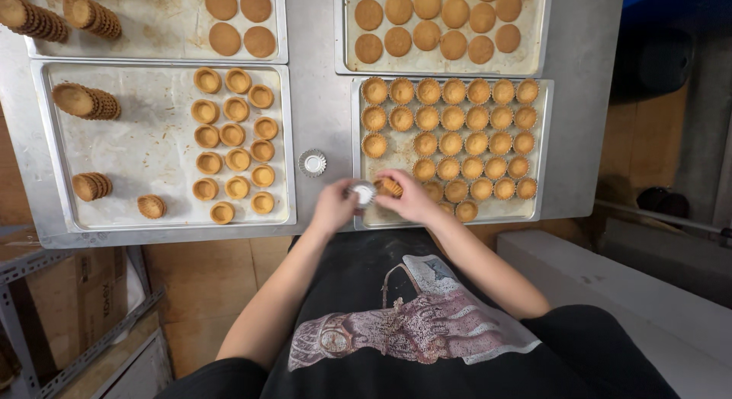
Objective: The person assembles tart shells by placing baked tart bases into metal molds and arranging them on trays. They also use an electric hand mixer to whip a white mixture in a metal bowl and wash a large bowl in the sink.
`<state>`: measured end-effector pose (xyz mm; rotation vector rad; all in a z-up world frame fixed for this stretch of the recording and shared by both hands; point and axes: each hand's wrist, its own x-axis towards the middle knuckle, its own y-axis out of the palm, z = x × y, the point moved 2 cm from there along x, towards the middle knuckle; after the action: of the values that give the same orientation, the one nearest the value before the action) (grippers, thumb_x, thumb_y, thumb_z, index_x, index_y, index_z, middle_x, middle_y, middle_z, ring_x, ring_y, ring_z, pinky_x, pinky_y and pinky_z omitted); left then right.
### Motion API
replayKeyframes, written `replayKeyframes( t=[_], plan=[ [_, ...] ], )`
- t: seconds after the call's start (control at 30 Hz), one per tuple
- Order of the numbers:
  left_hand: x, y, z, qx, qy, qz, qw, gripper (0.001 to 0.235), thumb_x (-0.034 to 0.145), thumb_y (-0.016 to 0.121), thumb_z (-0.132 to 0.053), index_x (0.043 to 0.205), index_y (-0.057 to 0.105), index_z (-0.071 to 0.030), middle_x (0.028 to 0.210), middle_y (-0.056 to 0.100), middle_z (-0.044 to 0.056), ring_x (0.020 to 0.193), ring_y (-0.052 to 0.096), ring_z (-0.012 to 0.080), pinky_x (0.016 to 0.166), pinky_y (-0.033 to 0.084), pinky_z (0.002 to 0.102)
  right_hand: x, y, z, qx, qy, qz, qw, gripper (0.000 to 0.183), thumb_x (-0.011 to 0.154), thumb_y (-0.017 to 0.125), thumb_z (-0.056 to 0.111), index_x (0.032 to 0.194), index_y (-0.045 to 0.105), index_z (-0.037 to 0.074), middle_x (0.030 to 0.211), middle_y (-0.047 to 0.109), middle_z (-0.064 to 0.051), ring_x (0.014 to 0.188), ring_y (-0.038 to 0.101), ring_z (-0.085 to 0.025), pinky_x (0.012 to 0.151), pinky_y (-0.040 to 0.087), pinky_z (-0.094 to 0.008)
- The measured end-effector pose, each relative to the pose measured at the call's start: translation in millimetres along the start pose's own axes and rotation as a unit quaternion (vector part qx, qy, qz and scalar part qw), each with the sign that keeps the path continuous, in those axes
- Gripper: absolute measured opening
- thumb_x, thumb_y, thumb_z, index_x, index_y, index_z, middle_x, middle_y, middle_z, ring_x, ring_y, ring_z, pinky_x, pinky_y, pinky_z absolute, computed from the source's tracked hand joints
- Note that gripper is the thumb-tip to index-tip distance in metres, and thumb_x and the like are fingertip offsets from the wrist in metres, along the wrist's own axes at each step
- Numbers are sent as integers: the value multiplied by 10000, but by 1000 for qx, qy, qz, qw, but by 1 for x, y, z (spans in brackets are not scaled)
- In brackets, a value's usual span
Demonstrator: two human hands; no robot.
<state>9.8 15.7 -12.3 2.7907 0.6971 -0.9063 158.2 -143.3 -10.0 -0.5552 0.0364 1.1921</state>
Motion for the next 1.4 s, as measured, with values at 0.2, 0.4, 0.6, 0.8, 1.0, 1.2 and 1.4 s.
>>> replayKeyframes(
  t=[0.2, 0.4, 0.6, 0.8, 1.0, 1.2, 1.4],
  plan=[
    [-3, -63, -30, 237, 136, -229, 934, 155, 931, 708, -118, 1070, 715, -51, 905, 731, 174, 753, 729, 357, 677, 559, 431, 0, 1, 10, -196, 10, -9, 980, 682, 779, 793, 159, 1407, 530, 114, 1368, 509, -120, 1299, 518, -321, 1095, 452, -414],
    [14, -82, -31, 289, 189, -286, 894, 160, 927, 725, -111, 1086, 747, -101, 1074, 681, 138, 882, 694, 362, 775, 561, 438, 13, 4, 36, -345, 6, 37, 938, 797, 706, 883, 367, 1368, 520, 111, 1351, 518, -102, 1277, 477, -327, 1093, 403, -437],
    [26, -82, -30, 354, 145, -277, 882, 250, 942, 696, -117, 1191, 702, -135, 1161, 649, 118, 872, 679, 387, 754, 541, 490, 44, -9, 34, -282, 115, -150, 941, 730, 825, 832, 504, 1332, 531, 73, 1326, 553, -106, 1263, 553, -288, 1005, 510, -404],
    [0, -74, -54, 367, 228, -315, 845, 319, 844, 741, -143, 1160, 695, -144, 1158, 600, 120, 1006, 650, 358, 741, 528, 458, 85, 4, 36, -293, 169, -168, 926, 707, 763, 855, 451, 1287, 548, 89, 1295, 569, -95, 1185, 583, -289, 904, 526, -423],
    [-23, -49, -79, 164, 250, -164, 940, 323, 941, 732, -202, 1251, 676, -131, 1261, 622, 73, 1116, 654, 294, 888, 565, 386, 63, 9, 5, 526, 164, -39, 833, 585, 857, 795, 264, 1364, 554, 96, 1236, 647, -119, 1032, 648, -248, 815, 548, -376],
    [-47, -24, -119, 230, 409, 17, 883, 701, 733, 880, -288, 1347, 632, -55, 1354, 580, 166, 1166, 586, 363, 946, 495, 423, 23, -1, 26, 673, 85, 198, 708, 683, 880, 797, 159, 1473, 465, 92, 1262, 624, -105, 1101, 673, -242, 933, 580, -375],
    [-20, -31, -70, 142, 186, 38, 972, 509, 762, 818, -130, 1257, 698, -117, 1135, 706, 89, 900, 665, 205, 780, 569, 322, 15, 5, -25, 500, 213, 102, 833, 573, 941, 748, 213, 1463, 546, 90, 1194, 630, -131, 951, 644, -241, 747, 538, -335]
  ],
)
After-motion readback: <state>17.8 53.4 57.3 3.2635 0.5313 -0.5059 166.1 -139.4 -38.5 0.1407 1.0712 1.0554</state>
